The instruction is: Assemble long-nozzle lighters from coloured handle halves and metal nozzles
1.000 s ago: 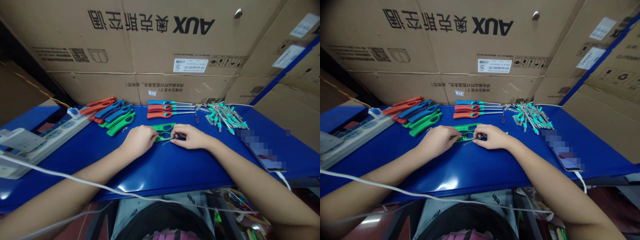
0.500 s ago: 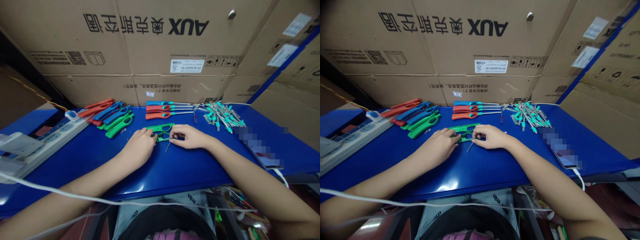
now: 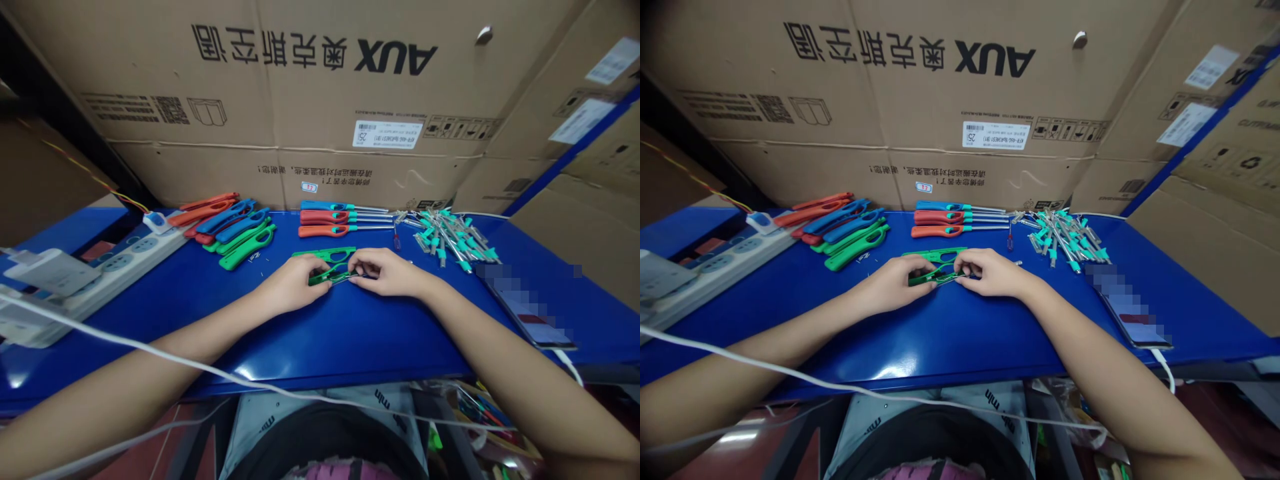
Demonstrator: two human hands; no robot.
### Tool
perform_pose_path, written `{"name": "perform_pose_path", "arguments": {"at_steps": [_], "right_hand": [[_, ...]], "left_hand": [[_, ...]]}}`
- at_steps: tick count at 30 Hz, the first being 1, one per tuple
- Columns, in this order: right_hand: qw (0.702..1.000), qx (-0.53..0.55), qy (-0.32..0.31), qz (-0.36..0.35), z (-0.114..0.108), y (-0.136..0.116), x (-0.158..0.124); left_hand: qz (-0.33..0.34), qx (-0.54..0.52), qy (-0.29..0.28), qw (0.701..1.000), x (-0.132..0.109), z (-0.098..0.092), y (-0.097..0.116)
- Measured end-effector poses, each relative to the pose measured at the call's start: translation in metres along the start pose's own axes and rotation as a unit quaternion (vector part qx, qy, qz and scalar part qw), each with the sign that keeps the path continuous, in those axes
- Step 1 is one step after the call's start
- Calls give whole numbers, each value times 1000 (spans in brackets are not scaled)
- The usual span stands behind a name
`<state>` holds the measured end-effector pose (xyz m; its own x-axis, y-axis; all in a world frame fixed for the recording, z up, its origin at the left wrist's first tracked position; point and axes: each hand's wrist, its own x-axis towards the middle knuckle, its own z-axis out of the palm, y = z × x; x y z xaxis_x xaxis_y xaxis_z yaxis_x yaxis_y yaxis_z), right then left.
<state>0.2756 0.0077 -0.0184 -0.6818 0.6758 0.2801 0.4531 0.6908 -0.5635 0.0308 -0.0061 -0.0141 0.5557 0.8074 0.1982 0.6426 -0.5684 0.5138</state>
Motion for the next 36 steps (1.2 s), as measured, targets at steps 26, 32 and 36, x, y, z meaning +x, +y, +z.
{"name": "perform_pose_path", "arguments": {"at_steps": [26,32,36], "right_hand": [[998,-50,-34,24,-23,10,-3],[998,-31,-24,42,-22,12,-5],[998,-26,-31,45,-20,12,-6]], "left_hand": [[-1,-52,75,996,3,12,-6],[34,-12,75,997,-1,7,-1],[59,30,60,996,-2,6,-2]]}}
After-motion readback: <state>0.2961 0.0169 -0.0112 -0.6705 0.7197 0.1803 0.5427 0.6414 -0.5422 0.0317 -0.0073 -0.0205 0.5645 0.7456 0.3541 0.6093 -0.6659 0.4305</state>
